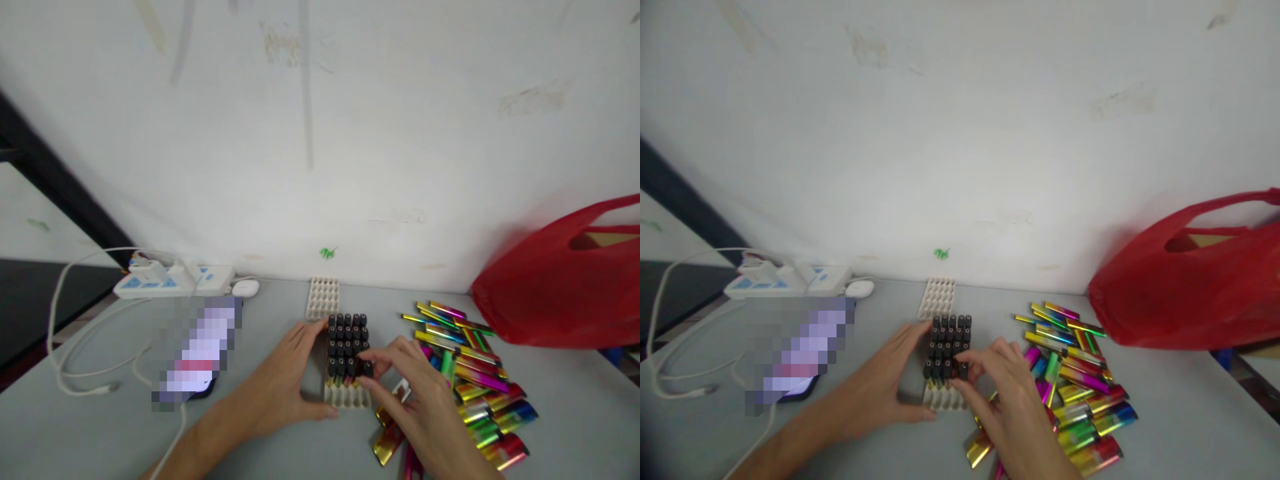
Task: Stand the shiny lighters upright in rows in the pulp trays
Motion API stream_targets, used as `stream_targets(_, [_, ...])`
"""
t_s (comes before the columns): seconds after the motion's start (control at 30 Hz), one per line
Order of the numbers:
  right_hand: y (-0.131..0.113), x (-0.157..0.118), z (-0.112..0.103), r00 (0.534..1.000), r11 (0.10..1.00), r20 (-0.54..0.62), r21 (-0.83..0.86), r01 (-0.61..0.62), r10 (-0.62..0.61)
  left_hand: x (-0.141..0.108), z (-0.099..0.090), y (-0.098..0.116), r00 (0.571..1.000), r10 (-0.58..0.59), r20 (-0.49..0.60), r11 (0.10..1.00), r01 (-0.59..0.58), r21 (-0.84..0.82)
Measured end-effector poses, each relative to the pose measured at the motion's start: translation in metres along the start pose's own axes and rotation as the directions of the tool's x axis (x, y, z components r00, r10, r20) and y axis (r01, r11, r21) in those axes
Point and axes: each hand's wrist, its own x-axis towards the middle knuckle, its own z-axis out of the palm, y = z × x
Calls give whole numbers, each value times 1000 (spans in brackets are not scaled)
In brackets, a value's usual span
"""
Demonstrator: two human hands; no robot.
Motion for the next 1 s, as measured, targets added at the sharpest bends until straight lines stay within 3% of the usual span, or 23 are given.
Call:
stream_targets(0.2, [-4,2,-6,996,995,-39,62,-80,83,1,-1,1,1000,4,14,1000,-4,19])
stream_targets(0.27, [-1,3,-13,994,993,47,57,-98,96,1,-1,1,1000,4,19,1000,-5,28])
stream_targets(0.33, [2,5,-22,972,993,208,28,-116,107,1,0,1,1000,5,20,999,-6,38])
stream_targets(0.47, [2,8,-35,820,952,483,-136,-274,305,1,-1,2,1000,8,14,999,-8,33])
stream_targets(0.53, [0,7,-36,732,920,559,-203,-335,390,1,-1,1,1000,11,4,1000,-11,25])
stream_targets(0.6, [-2,6,-32,682,903,593,-244,-354,428,0,-1,0,1000,14,-6,1000,-14,25])
stream_targets(0.8, [-3,5,-20,701,918,594,-226,-327,396,0,0,-1,1000,20,-1,1000,-20,20])
stream_targets(0.9, [-4,5,-19,724,934,603,-110,-340,334,1,0,0,1000,18,-4,1000,-18,15])
stream_targets(1.0, [-6,2,-21,777,928,566,57,-369,275,1,0,0,1000,26,-11,1000,-26,7])
